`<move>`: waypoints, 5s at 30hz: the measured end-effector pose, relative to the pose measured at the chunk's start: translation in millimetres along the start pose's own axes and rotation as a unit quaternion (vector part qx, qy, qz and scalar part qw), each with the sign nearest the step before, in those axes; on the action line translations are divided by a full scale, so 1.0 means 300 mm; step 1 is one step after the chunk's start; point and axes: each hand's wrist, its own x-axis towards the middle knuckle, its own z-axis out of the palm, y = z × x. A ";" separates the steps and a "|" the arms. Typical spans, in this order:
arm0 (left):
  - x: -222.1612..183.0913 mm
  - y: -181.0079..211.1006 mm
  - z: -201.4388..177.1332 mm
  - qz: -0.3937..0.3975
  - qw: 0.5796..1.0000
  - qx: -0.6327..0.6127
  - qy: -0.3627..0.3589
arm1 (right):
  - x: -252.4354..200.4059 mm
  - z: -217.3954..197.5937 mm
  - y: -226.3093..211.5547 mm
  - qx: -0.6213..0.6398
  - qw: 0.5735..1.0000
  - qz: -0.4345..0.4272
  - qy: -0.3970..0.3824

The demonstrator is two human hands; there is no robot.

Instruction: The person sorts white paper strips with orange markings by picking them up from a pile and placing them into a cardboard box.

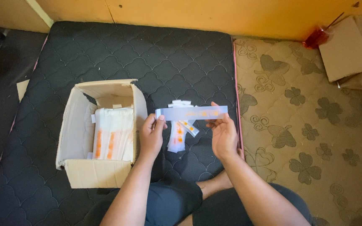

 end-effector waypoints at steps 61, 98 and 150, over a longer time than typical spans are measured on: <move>-0.090 -0.025 0.018 -0.022 0.973 -0.228 0.000 | -0.031 -0.099 -0.030 -0.123 0.992 -0.017 -0.005; -0.010 -0.022 0.039 0.032 0.993 -0.106 -0.034 | 0.042 -0.084 -0.022 0.077 0.992 0.092 -0.032; 0.048 -0.116 0.038 -0.046 0.985 -0.163 0.021 | -0.018 -0.034 0.003 -0.023 0.999 0.011 -0.046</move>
